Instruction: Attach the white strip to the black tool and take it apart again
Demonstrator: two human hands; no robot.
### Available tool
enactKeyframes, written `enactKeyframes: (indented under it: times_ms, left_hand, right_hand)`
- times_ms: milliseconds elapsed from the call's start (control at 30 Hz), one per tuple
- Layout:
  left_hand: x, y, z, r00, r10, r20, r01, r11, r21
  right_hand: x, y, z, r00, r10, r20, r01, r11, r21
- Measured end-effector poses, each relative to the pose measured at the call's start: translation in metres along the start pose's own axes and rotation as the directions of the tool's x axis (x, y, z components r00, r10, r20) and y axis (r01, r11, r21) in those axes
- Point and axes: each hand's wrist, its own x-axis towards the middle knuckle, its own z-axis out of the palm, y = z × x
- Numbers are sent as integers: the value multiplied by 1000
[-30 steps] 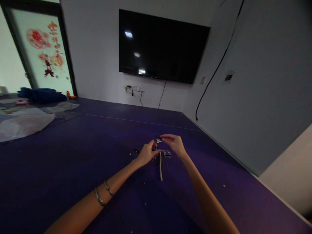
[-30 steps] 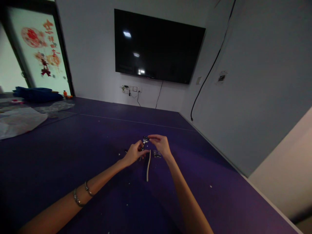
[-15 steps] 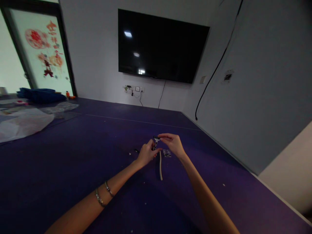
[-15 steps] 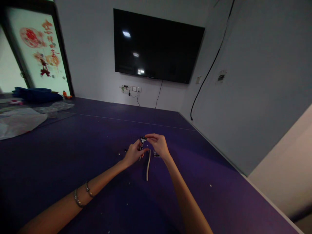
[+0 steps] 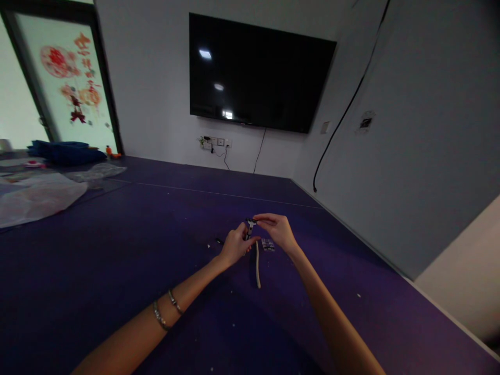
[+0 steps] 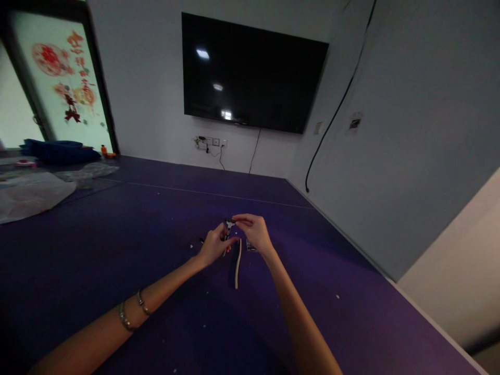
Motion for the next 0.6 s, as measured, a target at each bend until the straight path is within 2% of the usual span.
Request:
enactKeyframes:
  times_ms: [600]
  left_hand:
    - [0,0,2,1000,18,1,-18,1000,-2]
  right_hand:
    - [-2,-2,0,999,-22,41,22,1000,2]
